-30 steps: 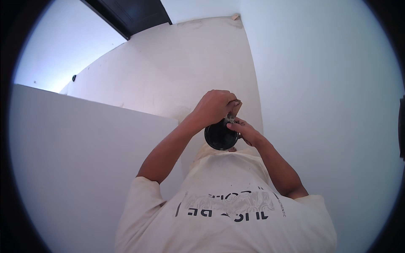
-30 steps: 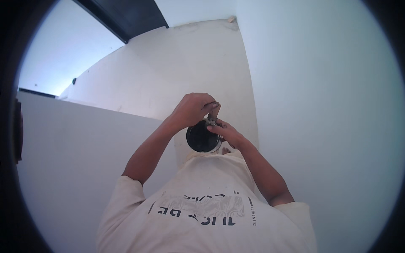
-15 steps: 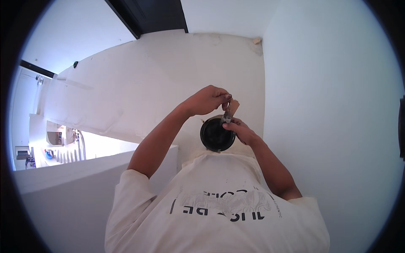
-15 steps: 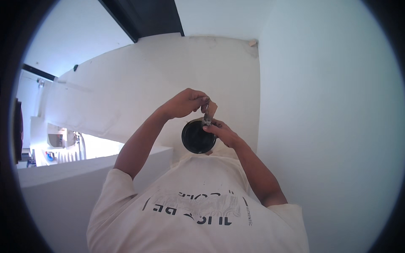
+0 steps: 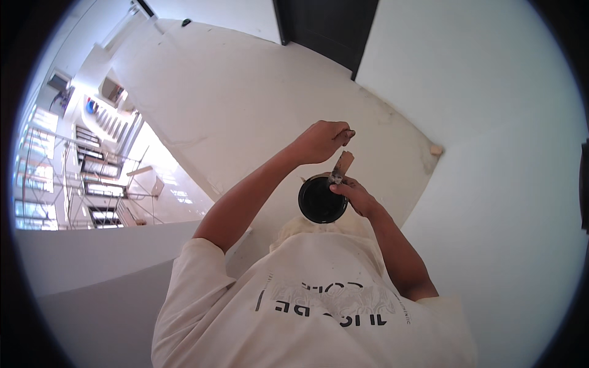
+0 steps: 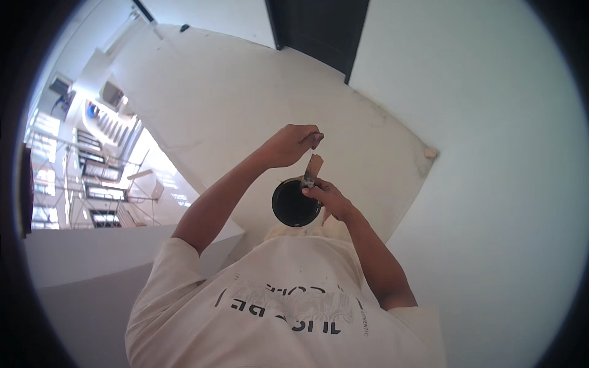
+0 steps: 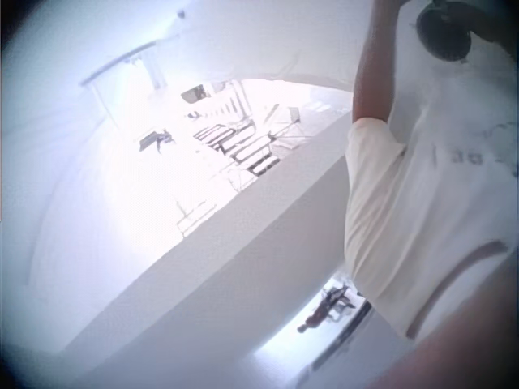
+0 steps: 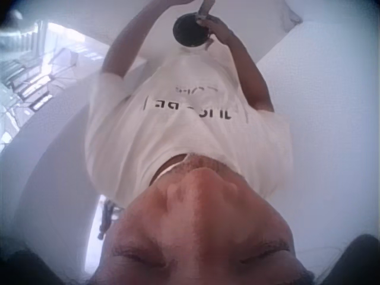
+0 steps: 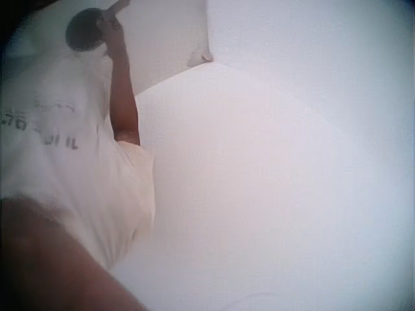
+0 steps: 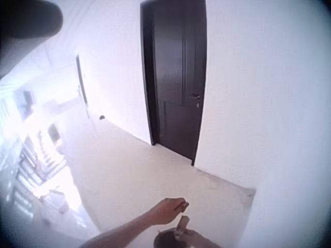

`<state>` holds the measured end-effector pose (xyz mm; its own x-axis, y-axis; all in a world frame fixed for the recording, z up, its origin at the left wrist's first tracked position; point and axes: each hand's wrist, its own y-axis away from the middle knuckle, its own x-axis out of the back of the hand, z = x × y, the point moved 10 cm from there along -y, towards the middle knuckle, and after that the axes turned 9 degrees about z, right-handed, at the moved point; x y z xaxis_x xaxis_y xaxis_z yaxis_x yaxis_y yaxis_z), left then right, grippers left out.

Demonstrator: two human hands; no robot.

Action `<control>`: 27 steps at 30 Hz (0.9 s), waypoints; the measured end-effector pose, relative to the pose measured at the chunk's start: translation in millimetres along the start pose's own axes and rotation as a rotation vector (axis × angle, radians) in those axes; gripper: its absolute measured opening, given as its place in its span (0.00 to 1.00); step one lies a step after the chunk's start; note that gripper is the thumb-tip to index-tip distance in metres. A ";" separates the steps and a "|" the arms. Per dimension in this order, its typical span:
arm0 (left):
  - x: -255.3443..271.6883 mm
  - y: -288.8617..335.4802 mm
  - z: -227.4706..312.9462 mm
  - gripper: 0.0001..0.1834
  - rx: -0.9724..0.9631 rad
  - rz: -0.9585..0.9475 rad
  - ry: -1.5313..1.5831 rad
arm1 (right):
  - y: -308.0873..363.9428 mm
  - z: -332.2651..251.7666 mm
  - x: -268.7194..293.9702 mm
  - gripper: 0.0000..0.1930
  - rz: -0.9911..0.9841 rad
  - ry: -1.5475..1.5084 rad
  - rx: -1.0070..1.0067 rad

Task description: The person sits on the floor to open a paint can and pours water into it from a plastic bottle. They then stir the mixture with a stick and carry the can to a window to continue mixing.

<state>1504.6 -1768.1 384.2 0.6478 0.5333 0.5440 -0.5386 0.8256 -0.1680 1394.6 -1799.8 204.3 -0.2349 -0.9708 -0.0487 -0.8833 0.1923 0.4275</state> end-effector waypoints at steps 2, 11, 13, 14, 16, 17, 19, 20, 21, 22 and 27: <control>33.3 9.3 -5.7 0.18 0.083 0.148 -0.019 | 6.1 -29.6 -17.2 0.32 -0.126 -0.009 0.023; 288.1 238.5 56.1 0.23 0.348 0.730 0.039 | 114.1 -153.0 -250.0 0.32 -0.482 0.186 -0.130; 357.9 253.9 70.0 0.24 0.354 0.821 0.141 | 109.3 -197.2 -304.7 0.33 -0.577 0.203 -0.149; 386.0 258.0 72.0 0.25 0.365 0.844 0.220 | 103.7 -213.8 -322.0 0.33 -0.577 0.245 -0.163; 441.7 277.0 64.5 0.25 0.423 0.889 0.347 | 85.8 -233.8 -373.9 0.31 -0.621 0.258 -0.204; 472.7 288.7 64.2 0.26 0.433 0.910 0.392 | 80.0 -240.0 -397.8 0.30 -0.615 0.256 -0.259; 525.1 314.5 61.5 0.26 0.424 0.952 0.437 | 68.7 -245.7 -453.2 0.30 -0.673 0.228 -0.224; 537.7 319.9 63.0 0.26 0.435 0.937 0.416 | 60.5 -246.4 -469.3 0.31 -0.665 0.242 -0.217; 545.8 319.2 66.4 0.25 0.456 0.929 0.417 | 56.9 -250.1 -473.8 0.31 -0.663 0.239 -0.207; 555.7 325.0 65.4 0.25 0.474 0.963 0.419 | 45.9 -243.0 -472.9 0.32 -0.590 0.265 -0.238; 543.3 298.9 65.9 0.24 0.419 1.087 0.456 | 25.9 -226.9 -461.1 0.30 -0.765 0.146 -0.194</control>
<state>1660.1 -1243.7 683.7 -0.1572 0.9857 -0.0605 -0.9867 -0.1593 -0.0312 1572.0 -1379.7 442.7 0.4747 -0.8346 -0.2794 -0.6883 -0.5499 0.4731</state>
